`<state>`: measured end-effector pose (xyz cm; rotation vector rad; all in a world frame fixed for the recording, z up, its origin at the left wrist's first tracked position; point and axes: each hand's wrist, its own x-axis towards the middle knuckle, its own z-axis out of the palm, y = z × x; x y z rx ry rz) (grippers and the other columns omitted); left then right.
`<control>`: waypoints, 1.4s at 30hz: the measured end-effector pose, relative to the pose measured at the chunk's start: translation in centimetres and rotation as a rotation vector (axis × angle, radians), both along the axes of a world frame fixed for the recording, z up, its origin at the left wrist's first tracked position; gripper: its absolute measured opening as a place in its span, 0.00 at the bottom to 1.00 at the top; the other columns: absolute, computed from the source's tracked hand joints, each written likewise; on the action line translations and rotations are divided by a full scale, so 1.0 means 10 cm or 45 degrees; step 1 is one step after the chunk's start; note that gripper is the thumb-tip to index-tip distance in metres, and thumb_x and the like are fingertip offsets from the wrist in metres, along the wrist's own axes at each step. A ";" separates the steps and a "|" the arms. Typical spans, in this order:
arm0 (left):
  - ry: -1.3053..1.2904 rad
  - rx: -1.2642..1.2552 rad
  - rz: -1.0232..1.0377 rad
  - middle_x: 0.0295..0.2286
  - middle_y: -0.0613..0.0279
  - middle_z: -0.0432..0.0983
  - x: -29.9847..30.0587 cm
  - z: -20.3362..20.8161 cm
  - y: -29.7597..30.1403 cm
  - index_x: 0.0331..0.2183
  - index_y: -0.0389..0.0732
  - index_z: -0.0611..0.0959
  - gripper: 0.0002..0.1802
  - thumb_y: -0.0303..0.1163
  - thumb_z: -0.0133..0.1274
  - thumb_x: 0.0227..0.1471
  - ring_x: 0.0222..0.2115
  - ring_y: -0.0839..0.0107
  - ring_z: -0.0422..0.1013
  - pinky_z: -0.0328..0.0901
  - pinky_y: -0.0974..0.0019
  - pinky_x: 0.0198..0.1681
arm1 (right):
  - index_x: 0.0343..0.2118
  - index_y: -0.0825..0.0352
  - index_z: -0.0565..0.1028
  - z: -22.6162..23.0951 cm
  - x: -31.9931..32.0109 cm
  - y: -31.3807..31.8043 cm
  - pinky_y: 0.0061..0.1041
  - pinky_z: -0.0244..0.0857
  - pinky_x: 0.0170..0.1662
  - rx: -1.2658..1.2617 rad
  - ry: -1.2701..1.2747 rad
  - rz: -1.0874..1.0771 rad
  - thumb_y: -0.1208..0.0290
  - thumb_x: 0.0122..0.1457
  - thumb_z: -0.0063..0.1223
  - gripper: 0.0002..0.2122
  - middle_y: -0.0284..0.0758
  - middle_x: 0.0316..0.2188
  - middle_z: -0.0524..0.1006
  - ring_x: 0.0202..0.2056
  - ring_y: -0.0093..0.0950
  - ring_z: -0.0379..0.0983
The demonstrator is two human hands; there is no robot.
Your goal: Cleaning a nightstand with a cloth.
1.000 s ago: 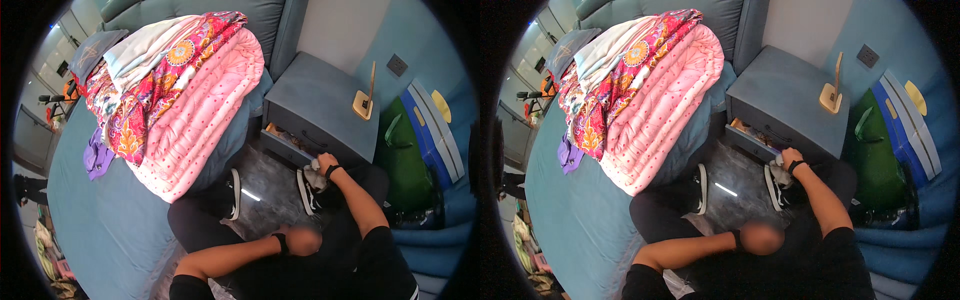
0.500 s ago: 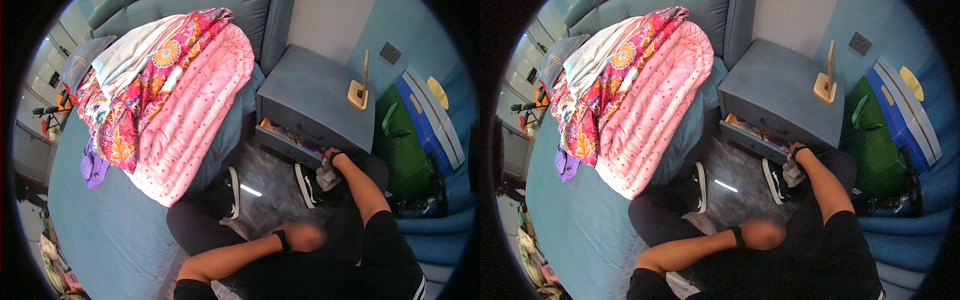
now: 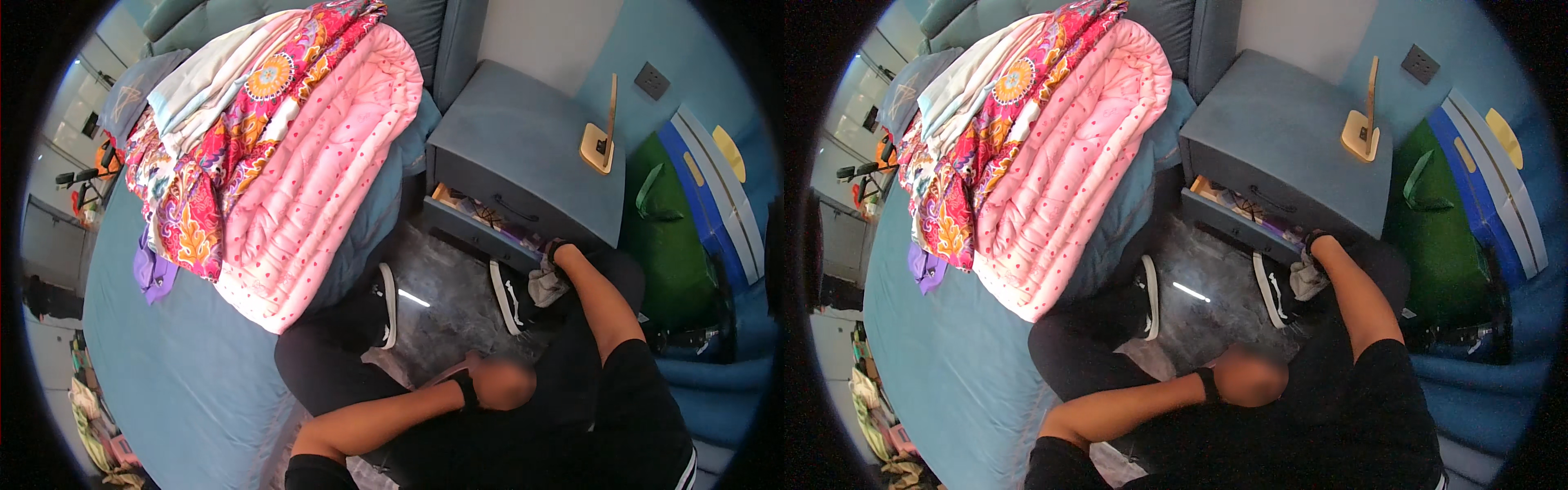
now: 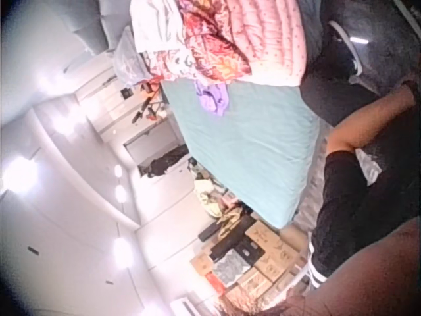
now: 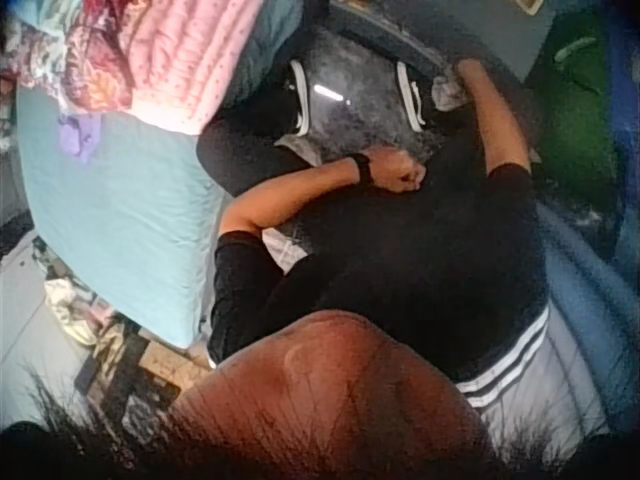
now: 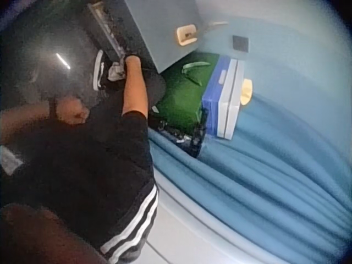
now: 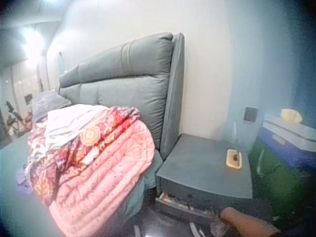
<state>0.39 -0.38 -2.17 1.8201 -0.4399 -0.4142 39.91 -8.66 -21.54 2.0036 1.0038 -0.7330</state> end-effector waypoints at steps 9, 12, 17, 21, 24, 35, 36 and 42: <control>0.008 0.079 -0.108 0.23 0.55 0.77 0.07 -0.04 -0.14 0.30 0.37 0.76 0.09 0.33 0.53 0.53 0.26 0.57 0.75 0.67 0.57 0.29 | 0.49 0.61 0.75 0.25 -0.09 0.10 0.36 0.68 0.52 -0.111 0.035 -0.096 0.57 0.40 0.66 0.29 0.37 0.53 0.72 0.53 0.37 0.70; 0.009 0.129 -0.032 0.22 0.53 0.75 -0.05 -0.10 -0.05 0.29 0.38 0.76 0.10 0.35 0.53 0.52 0.25 0.55 0.74 0.67 0.56 0.28 | 0.51 0.60 0.73 0.39 -0.34 0.42 0.34 0.66 0.54 -0.091 0.078 -0.009 0.57 0.43 0.64 0.29 0.36 0.54 0.71 0.54 0.37 0.69; -0.116 0.110 0.046 0.21 0.52 0.74 -0.05 -0.23 -0.16 0.27 0.40 0.75 0.11 0.38 0.53 0.51 0.25 0.53 0.74 0.65 0.53 0.28 | 0.50 0.63 0.74 0.33 -0.62 0.18 0.38 0.69 0.50 -0.174 -0.136 0.174 0.65 0.58 0.48 0.18 0.37 0.53 0.72 0.56 0.36 0.66; -0.157 0.138 -0.036 0.22 0.53 0.75 -0.06 -0.28 -0.21 0.27 0.40 0.75 0.11 0.38 0.53 0.50 0.27 0.52 0.73 0.65 0.51 0.29 | 0.46 0.70 0.75 0.78 -0.51 0.42 0.39 0.69 0.46 -0.159 0.079 0.219 0.64 0.55 0.52 0.18 0.50 0.48 0.73 0.48 0.42 0.73; -0.068 0.168 -0.040 0.22 0.53 0.74 -0.09 -0.33 -0.22 0.26 0.40 0.75 0.11 0.38 0.54 0.48 0.27 0.51 0.73 0.65 0.50 0.28 | 0.43 0.74 0.72 1.34 -0.86 1.00 0.40 0.69 0.47 0.105 0.280 0.141 0.69 0.49 0.53 0.19 0.55 0.38 0.76 0.44 0.50 0.73; -0.302 0.524 -0.127 0.31 0.52 0.76 0.05 -0.40 -0.40 0.34 0.37 0.80 0.15 0.38 0.48 0.54 0.33 0.56 0.73 0.66 0.53 0.38 | 0.52 0.66 0.68 1.06 -1.58 3.08 0.38 0.59 0.58 0.908 0.392 0.553 0.76 0.46 0.58 0.27 0.49 0.53 0.68 0.55 0.45 0.63; -0.227 0.352 -0.038 0.38 0.53 0.74 0.01 -0.37 -0.35 0.38 0.39 0.80 0.14 0.37 0.47 0.57 0.37 0.59 0.70 0.64 0.56 0.43 | 0.52 0.65 0.68 0.85 -1.43 3.15 0.37 0.63 0.56 0.647 0.217 0.678 0.72 0.45 0.62 0.28 0.45 0.51 0.71 0.53 0.44 0.67; -0.259 0.436 -0.277 0.37 0.53 0.74 0.01 -0.25 -0.43 0.37 0.38 0.80 0.15 0.37 0.43 0.60 0.35 0.60 0.69 0.63 0.53 0.43 | 0.52 0.60 0.70 0.48 -1.66 3.42 0.39 0.66 0.51 0.600 0.067 0.640 0.66 0.53 0.52 0.22 0.44 0.53 0.69 0.52 0.42 0.68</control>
